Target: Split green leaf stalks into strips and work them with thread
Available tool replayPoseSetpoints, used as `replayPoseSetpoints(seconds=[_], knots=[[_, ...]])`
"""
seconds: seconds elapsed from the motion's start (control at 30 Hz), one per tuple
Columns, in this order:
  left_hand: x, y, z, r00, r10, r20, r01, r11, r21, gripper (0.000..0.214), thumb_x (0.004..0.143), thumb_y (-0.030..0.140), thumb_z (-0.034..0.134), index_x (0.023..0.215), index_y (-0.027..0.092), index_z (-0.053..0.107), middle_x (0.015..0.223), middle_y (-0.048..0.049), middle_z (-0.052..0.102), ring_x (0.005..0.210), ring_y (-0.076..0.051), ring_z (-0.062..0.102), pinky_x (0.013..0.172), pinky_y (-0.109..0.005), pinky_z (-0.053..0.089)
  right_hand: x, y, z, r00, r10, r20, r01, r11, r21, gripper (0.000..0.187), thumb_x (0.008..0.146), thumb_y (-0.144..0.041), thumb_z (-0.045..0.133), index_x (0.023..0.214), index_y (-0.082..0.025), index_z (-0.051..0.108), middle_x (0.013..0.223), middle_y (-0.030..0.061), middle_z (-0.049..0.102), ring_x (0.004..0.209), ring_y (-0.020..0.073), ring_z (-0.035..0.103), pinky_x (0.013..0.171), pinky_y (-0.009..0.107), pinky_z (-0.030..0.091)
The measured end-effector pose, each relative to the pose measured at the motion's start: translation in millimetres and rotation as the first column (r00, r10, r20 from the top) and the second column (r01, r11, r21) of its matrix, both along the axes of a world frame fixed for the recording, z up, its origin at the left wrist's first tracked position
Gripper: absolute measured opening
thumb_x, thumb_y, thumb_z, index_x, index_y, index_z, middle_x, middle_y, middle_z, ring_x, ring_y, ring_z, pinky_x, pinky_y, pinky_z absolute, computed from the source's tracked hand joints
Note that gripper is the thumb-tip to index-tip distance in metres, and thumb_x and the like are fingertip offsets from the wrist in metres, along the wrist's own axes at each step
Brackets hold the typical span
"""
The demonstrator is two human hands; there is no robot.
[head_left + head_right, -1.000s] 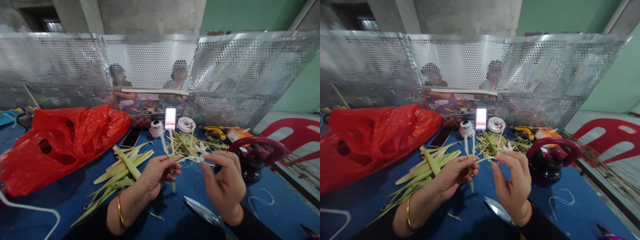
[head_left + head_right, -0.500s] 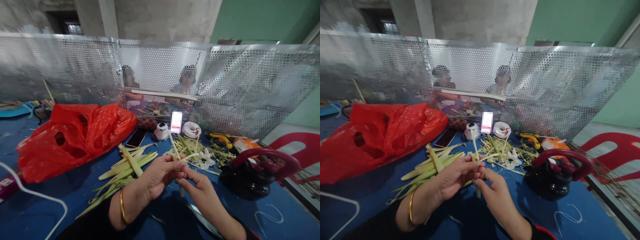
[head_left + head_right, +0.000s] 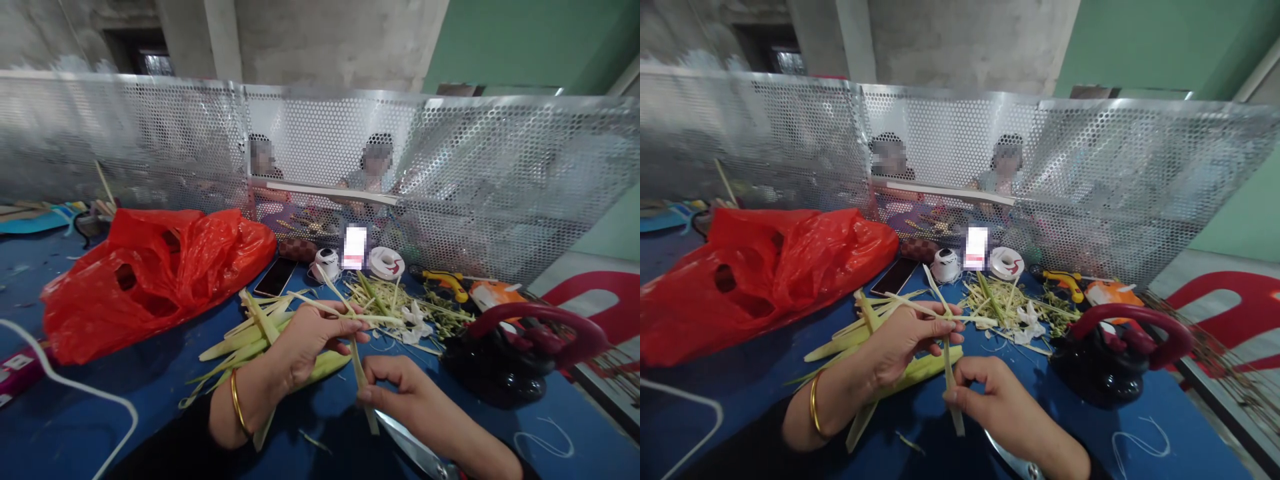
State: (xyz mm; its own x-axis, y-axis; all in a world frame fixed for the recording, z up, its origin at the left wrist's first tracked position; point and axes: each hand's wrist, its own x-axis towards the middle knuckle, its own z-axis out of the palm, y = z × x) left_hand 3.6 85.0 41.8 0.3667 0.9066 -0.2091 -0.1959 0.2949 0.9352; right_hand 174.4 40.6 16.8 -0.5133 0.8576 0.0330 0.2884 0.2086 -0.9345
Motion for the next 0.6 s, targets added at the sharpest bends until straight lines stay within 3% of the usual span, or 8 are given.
replayPoseSetpoints(seconds=[0.1, 0.17, 0.23, 0.3, 0.43, 0.6], knots=[[0.8, -0.6, -0.2, 1.0, -0.003, -0.022, 0.003, 1.0, 0.012, 0.033, 0.065, 0.028, 0.078, 0.093, 0.015, 0.068, 0.083, -0.006, 0.072, 0.074, -0.016, 0.068, 0.05, -0.018, 0.043, 0.4, 4.0, -2.3, 0.999, -0.027, -0.018, 0.027, 0.999, -0.035, 0.028, 0.082, -0.038, 0.062, 0.062, -0.018, 0.057, 0.064, -0.001, 0.057, 0.064, 0.0139, 0.051, 0.064, 0.025, 0.042], [2.0, -1.5, 0.3, 0.999, -0.011, -0.042, 0.012, 0.999, 0.037, 0.033, 0.064, 0.027, 0.078, 0.094, 0.015, 0.068, 0.077, -0.0046, 0.071, 0.069, -0.015, 0.067, 0.047, -0.017, 0.042, 0.1, 8.1, -4.4, 0.977, -0.161, -0.138, 0.156, 0.987, -0.05, 0.024, 0.079, -0.042, 0.065, 0.075, -0.019, 0.064, 0.074, 0.0019, 0.064, 0.072, 0.0169, 0.058, 0.07, 0.028, 0.045], [3.1, -2.8, 0.6, 0.997, -0.036, -0.063, 0.04, 0.998, 0.057, 0.033, 0.064, 0.027, 0.078, 0.093, 0.015, 0.067, 0.073, -0.003, 0.069, 0.066, -0.014, 0.065, 0.045, -0.017, 0.041, 0.6, 11.3, -5.0, 0.898, -0.341, -0.279, 0.32, 0.94, -0.121, 0.028, 0.078, -0.046, 0.066, 0.09, -0.02, 0.065, 0.08, 0.0036, 0.068, 0.075, 0.0191, 0.062, 0.071, 0.03, 0.047], [4.1, -4.3, -0.1, 0.994, -0.082, -0.076, 0.087, 0.994, 0.063, 0.033, 0.063, 0.026, 0.078, 0.092, 0.015, 0.067, 0.07, -0.0019, 0.068, 0.064, -0.014, 0.064, 0.044, -0.018, 0.041, 2.3, 12.4, -4.3, 0.827, -0.454, -0.332, 0.418, 0.891, -0.176, 0.028, 0.079, -0.045, 0.066, 0.091, -0.02, 0.063, 0.074, 0.0024, 0.068, 0.069, 0.0181, 0.063, 0.068, 0.029, 0.048], [7.7, -6.7, -4.9, 0.985, -0.144, -0.091, 0.149, 0.988, 0.05, 0.034, 0.063, 0.026, 0.077, 0.093, 0.014, 0.067, 0.065, -0.0004, 0.065, 0.059, -0.012, 0.06, 0.042, -0.018, 0.039, 5.2, 10.5, -1.9, 0.843, -0.457, -0.284, 0.467, 0.884, -0.036, 0.022, 0.08, -0.038, 0.065, 0.069, -0.019, 0.061, 0.061, -0.0006, 0.062, 0.062, 0.0148, 0.059, 0.064, 0.026, 0.046], [13.3, -7.0, -10.2, 0.99, -0.068, -0.125, 0.072, 0.997, 0.03, 0.025, 0.066, 0.025, 0.073, 0.087, 0.013, 0.068, 0.063, 0.0001, 0.063, 0.049, -0.008, 0.053, 0.037, -0.016, 0.032, 7.2, 11.2, 0.5, 0.853, -0.48, -0.204, 0.51, 0.851, 0.13, 0.022, 0.08, -0.037, 0.061, 0.067, -0.02, 0.061, 0.06, -0.0007, 0.061, 0.059, 0.0153, 0.057, 0.059, 0.026, 0.044]])
